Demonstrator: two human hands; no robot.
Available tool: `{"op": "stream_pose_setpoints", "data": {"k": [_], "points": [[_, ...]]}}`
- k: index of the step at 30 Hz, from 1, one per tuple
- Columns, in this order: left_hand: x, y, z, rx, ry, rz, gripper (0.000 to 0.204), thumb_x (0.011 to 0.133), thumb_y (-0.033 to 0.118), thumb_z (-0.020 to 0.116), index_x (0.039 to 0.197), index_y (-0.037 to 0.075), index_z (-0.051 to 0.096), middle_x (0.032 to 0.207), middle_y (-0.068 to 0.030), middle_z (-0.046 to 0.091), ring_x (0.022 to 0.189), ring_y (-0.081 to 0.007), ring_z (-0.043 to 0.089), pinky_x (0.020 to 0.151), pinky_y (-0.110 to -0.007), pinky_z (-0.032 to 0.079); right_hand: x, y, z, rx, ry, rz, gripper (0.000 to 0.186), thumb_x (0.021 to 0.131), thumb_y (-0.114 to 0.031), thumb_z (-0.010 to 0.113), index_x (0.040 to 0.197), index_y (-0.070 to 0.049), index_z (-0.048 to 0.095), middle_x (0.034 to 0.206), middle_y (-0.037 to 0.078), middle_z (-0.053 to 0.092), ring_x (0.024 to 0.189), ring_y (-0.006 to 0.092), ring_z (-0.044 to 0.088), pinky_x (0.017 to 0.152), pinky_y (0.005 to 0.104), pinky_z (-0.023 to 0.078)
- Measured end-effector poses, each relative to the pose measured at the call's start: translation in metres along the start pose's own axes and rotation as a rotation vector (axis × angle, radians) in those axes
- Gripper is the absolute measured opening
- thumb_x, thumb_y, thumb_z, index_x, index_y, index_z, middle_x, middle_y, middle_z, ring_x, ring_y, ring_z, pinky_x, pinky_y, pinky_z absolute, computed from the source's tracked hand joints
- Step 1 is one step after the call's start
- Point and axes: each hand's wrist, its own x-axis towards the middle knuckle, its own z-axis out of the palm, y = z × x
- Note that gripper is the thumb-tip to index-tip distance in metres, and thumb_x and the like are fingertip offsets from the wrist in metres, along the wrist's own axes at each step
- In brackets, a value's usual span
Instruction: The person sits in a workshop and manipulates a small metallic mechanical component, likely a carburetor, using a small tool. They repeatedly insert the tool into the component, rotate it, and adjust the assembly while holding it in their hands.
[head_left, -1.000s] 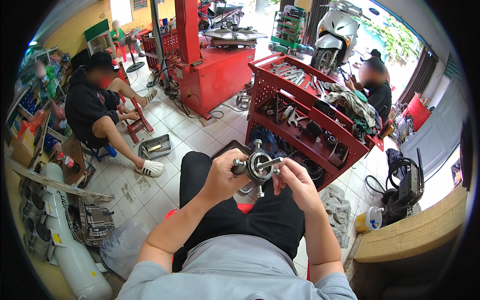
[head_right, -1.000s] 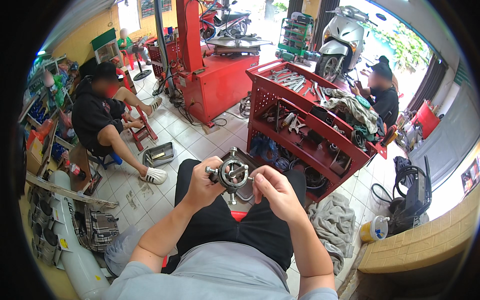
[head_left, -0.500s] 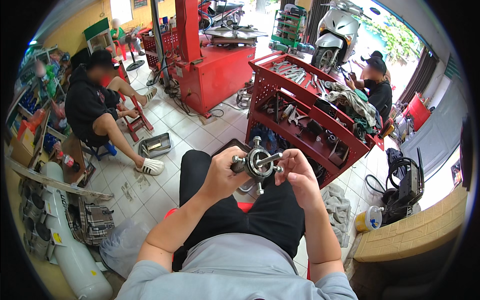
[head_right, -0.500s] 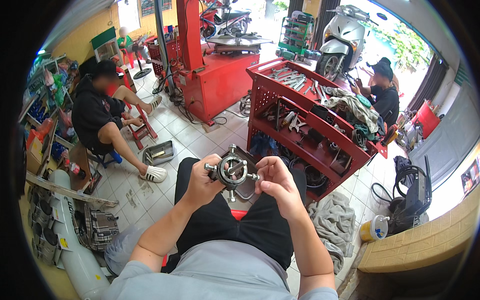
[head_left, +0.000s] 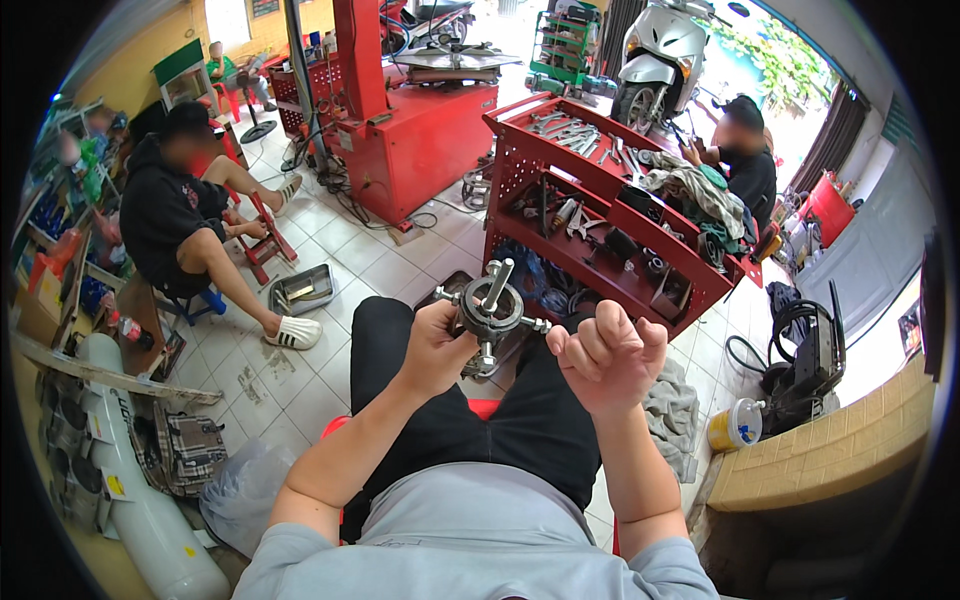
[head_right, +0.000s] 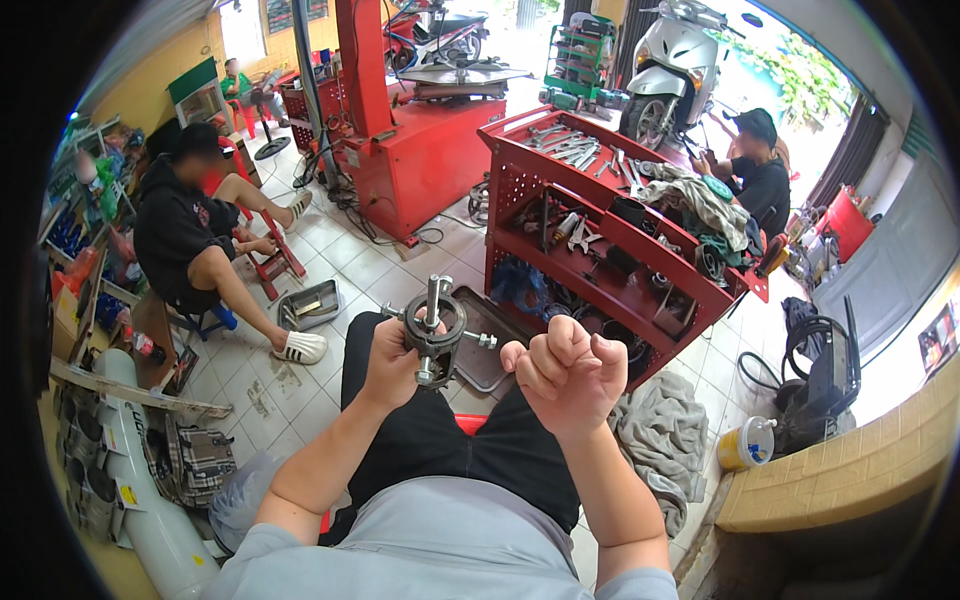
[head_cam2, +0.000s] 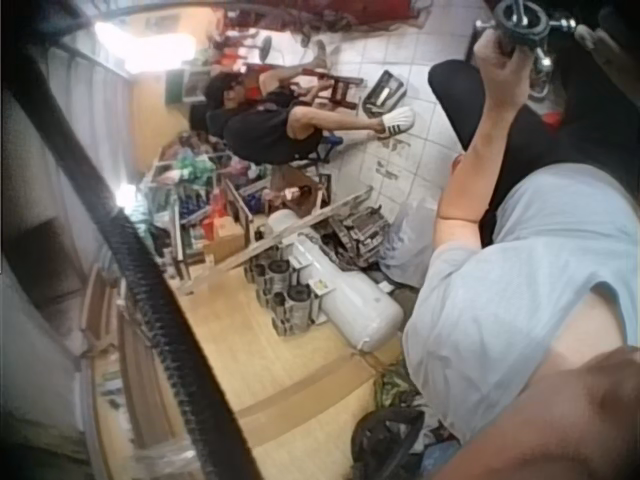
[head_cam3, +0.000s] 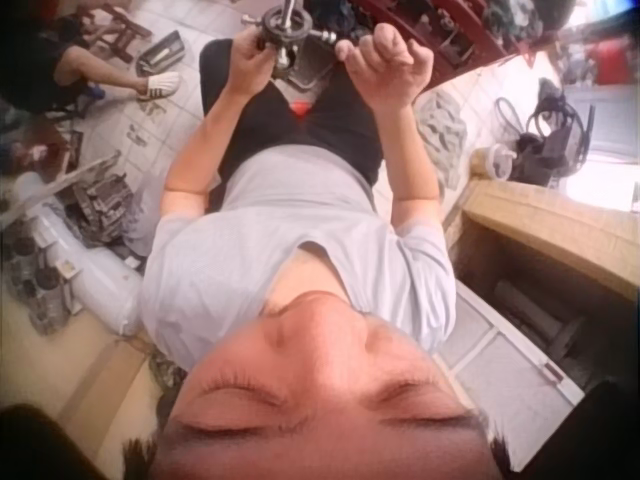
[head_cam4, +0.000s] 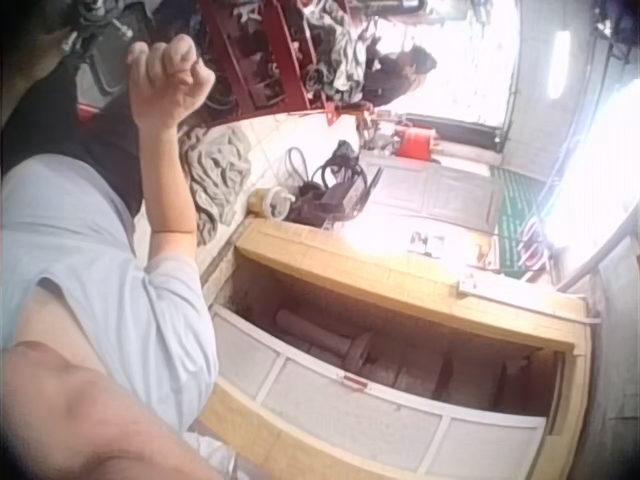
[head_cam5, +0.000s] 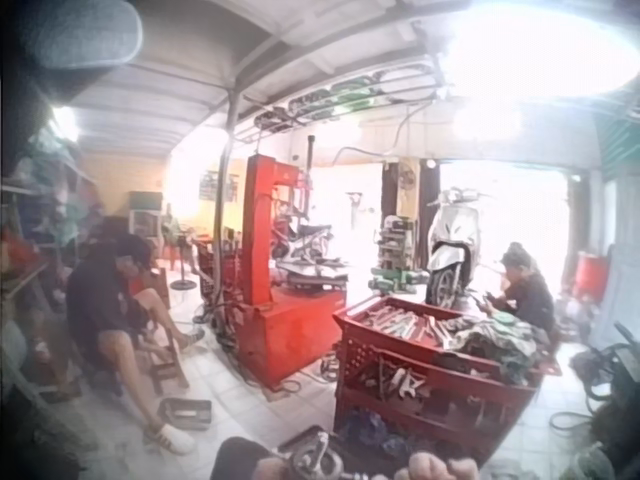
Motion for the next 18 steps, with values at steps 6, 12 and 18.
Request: {"op": "stream_pose_setpoints", "data": {"k": [6,12,18], "points": [[-0.001,0.0,0.0,-0.022,-0.011,-0.002,0.017,0.089,0.017,0.069,0.088,0.001,0.064,0.078,0.0002,0.063,0.067,-0.0042,0.057,0.06,-0.02,0.045,-0.001,-0.001,0.003,0.043,-0.057,-0.022,0.037,0.091,-0.043,0.046,0.071,-0.013,0.038,0.051,-0.002,0.032,0.042,0.0121,0.029,0.089,0.0377,0.037],[0.001,0.007,0.006,-0.023,0.051,0.02,0.006,0.087,0.006,0.063,0.088,0.0,0.064,0.068,0.0057,0.055,0.059,0.0011,0.043,0.05,-0.019,0.033,-0.002,-0.002,0.005,0.11,-0.094,-0.035,0.039,0.091,-0.042,0.047,0.069,-0.011,0.037,0.048,-0.002,0.029,0.04,0.0121,0.028,0.112,0.0411,0.029],[0.003,0.009,0.005,-0.026,0.045,0.028,0.005,0.087,0.005,0.062,0.087,0.0,0.064,0.07,0.0053,0.057,0.06,0.0011,0.044,0.051,-0.018,0.034,-0.003,-0.002,0.012,0.136,-0.055,-0.059,0.041,0.09,-0.045,0.047,0.071,-0.01,0.037,0.054,-0.001,0.034,0.041,0.0123,0.027,0.101,0.0404,0.038]]}}
